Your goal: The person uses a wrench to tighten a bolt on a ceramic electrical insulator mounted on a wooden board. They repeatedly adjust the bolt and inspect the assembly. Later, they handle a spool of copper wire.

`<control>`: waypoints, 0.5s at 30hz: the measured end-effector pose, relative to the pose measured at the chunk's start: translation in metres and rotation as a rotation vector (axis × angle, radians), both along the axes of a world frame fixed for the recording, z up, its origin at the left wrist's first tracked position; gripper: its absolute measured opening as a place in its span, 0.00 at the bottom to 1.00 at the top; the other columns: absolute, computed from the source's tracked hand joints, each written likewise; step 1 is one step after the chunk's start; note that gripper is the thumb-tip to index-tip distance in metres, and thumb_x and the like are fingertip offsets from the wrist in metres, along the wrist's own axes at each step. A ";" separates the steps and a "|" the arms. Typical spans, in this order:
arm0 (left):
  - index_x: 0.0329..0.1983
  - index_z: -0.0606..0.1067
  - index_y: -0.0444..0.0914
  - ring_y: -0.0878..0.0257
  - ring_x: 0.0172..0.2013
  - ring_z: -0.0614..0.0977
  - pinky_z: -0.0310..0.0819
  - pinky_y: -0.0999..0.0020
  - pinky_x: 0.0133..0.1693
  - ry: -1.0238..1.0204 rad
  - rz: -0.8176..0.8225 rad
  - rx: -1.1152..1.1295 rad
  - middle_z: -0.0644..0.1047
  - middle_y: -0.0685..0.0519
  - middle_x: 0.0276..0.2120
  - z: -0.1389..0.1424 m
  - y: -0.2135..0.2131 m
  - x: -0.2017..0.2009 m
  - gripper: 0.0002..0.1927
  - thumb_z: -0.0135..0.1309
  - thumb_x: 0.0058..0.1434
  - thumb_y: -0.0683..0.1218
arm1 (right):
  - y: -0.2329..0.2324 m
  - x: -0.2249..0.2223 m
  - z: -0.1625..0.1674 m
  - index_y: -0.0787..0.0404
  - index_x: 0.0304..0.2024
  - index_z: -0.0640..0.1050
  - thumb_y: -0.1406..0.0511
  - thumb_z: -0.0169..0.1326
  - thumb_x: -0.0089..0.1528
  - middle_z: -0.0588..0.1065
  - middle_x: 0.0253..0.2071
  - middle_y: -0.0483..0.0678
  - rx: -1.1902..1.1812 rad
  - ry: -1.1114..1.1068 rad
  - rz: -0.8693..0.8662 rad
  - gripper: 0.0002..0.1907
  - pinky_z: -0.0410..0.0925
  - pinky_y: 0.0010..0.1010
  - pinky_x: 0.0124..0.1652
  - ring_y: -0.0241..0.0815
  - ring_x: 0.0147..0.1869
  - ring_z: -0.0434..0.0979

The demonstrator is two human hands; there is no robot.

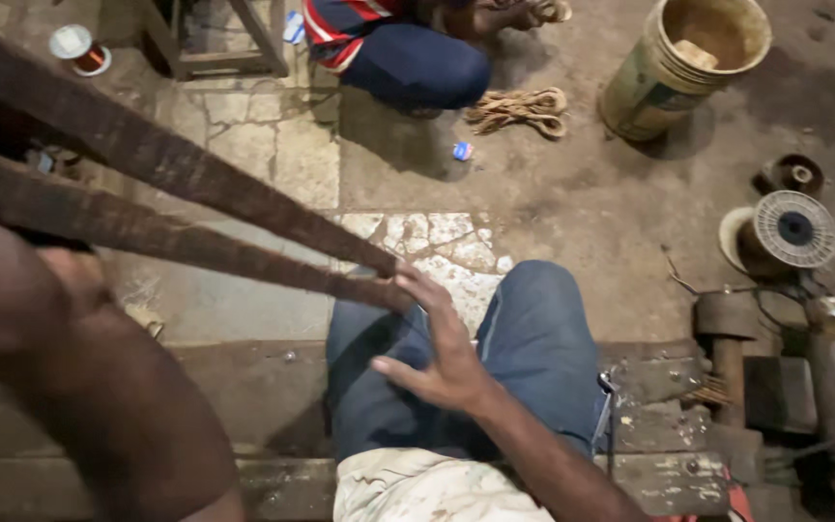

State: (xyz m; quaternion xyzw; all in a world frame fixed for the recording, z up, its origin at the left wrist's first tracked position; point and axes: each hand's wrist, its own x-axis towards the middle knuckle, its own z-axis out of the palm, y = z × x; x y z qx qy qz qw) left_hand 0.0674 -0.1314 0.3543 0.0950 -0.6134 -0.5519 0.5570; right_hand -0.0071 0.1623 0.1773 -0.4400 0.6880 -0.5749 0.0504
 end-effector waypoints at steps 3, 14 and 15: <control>0.66 0.67 0.32 0.54 0.55 0.81 0.77 0.61 0.60 0.186 0.036 -0.048 0.75 0.44 0.57 -0.015 0.036 -0.016 0.16 0.60 0.83 0.33 | -0.018 -0.017 0.000 0.62 0.73 0.56 0.58 0.73 0.50 0.56 0.73 0.68 0.037 0.263 -0.147 0.56 0.56 0.52 0.70 0.66 0.77 0.56; 0.78 0.48 0.34 0.59 0.67 0.67 0.62 0.67 0.70 0.019 -0.197 -0.014 0.64 0.48 0.69 -0.034 0.148 -0.063 0.45 0.66 0.69 0.34 | 0.026 -0.035 -0.045 0.65 0.74 0.53 0.68 0.64 0.49 0.67 0.60 0.68 0.313 0.089 -0.244 0.54 0.68 0.50 0.56 0.72 0.61 0.70; 0.78 0.49 0.33 0.60 0.66 0.68 0.62 0.67 0.69 0.009 -0.230 -0.004 0.65 0.48 0.69 -0.033 0.153 -0.068 0.45 0.65 0.68 0.33 | 0.030 -0.032 -0.046 0.65 0.73 0.53 0.68 0.65 0.48 0.68 0.60 0.68 0.341 0.069 -0.240 0.54 0.68 0.51 0.55 0.73 0.61 0.70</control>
